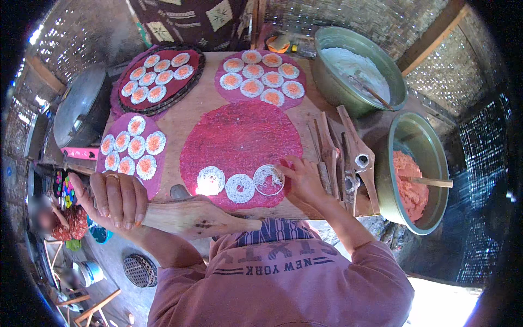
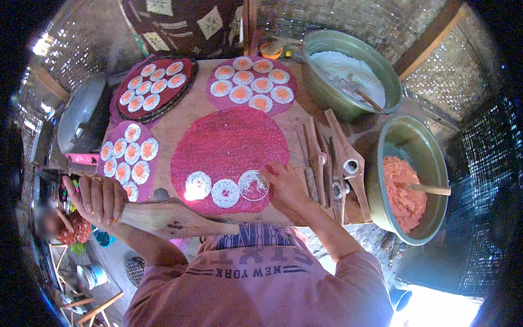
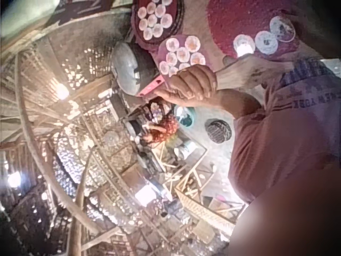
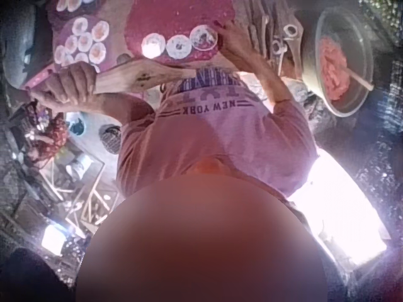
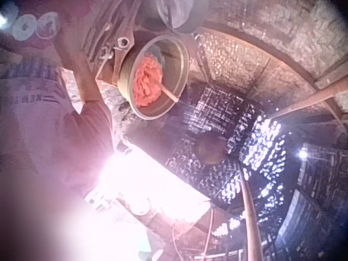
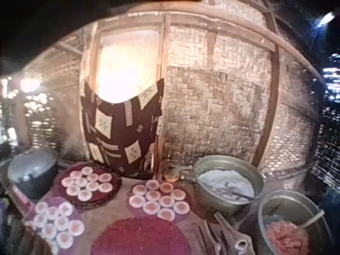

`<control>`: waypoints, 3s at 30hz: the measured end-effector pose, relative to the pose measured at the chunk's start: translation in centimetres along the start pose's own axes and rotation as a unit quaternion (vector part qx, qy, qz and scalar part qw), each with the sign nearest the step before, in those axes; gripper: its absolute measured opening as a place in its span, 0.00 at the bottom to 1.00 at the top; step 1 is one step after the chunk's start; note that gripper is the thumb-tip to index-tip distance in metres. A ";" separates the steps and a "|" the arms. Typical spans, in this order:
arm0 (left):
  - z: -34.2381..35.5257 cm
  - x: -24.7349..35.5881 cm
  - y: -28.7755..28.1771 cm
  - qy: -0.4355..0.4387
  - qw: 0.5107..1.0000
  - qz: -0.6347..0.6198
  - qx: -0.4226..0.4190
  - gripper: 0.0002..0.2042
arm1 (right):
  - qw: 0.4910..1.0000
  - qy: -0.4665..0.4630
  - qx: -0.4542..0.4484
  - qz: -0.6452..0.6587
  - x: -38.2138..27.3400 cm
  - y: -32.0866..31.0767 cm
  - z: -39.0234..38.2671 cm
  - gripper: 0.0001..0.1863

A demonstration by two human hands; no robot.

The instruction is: The person uses a wooden mold and a cylindrical tool to shape white rice into round discs, then places a pink filling in the center of each disc. The finished pieces are arranged on pink mats on the table.

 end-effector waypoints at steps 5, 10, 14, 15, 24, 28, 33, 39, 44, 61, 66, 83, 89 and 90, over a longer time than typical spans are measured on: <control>1.7 -2.9 -0.6 -0.020 0.998 -0.052 0.024 0.31 | 0.983 0.007 0.078 0.168 -0.8 -2.2 0.1 0.20; 3.1 -8.3 -3.7 0.008 0.988 0.003 0.152 0.23 | 0.886 0.026 -0.052 0.460 -3.2 -4.4 -3.2 0.22; -0.3 -15.9 -5.7 -0.198 0.884 0.359 0.224 0.26 | 0.880 0.053 -0.087 0.464 -2.1 -6.6 -5.2 0.25; -1.4 -17.9 -4.4 -0.283 0.828 0.476 0.084 0.26 | 0.889 0.099 -0.113 0.433 -0.8 -6.7 -5.7 0.25; -10.4 -24.5 -2.8 -0.527 0.776 0.347 -0.005 0.29 | 0.893 -0.055 -0.135 0.425 0.9 -11.7 -7.4 0.22; -8.7 -26.0 -0.4 -0.423 0.715 0.536 -0.152 0.25 | 0.933 -0.118 -0.054 0.335 4.3 -11.6 -4.8 0.24; -5.0 -30.8 3.8 -0.366 0.332 0.786 -0.372 0.21 | 0.881 -0.064 -0.039 0.468 6.4 -8.5 0.8 0.27; 2.3 -27.6 5.9 -0.272 0.447 0.729 -0.440 0.15 | 0.794 -0.437 0.281 0.315 -3.5 -23.4 0.4 0.28; 5.0 -21.6 6.4 -0.516 0.638 0.486 -0.299 0.17 | 0.806 -0.497 0.209 0.245 -10.2 -30.0 -1.1 0.25; -2.7 -1.0 -7.3 -0.083 0.619 0.769 0.133 0.19 | 0.617 0.107 0.522 0.579 9.3 -15.1 15.7 0.16; -2.7 -2.0 -9.7 -0.028 0.708 0.689 0.153 0.19 | 0.398 0.264 0.474 0.740 6.7 6.9 17.3 0.10; 4.1 -11.9 -13.1 -0.091 0.758 0.646 0.026 0.18 | 0.970 0.220 -0.073 -0.069 6.3 0.5 -3.8 0.10; 5.3 -14.5 -12.6 -0.103 0.757 0.645 -0.007 0.18 | 0.975 0.174 -0.011 -0.140 5.8 0.4 -5.8 0.11; 5.4 -14.6 -12.5 -0.104 0.756 0.646 -0.009 0.18 | 0.978 0.161 -0.009 -0.131 5.7 0.1 -5.9 0.12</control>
Point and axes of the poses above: each hand's wrist, its own z-axis towards the middle knuckle, its own y-axis out of the palm, x = y × z, the point moved 7 cm from there along z, towards the middle knuckle, and after that the axes turned 9 degrees about -z, right-handed, at the moved point
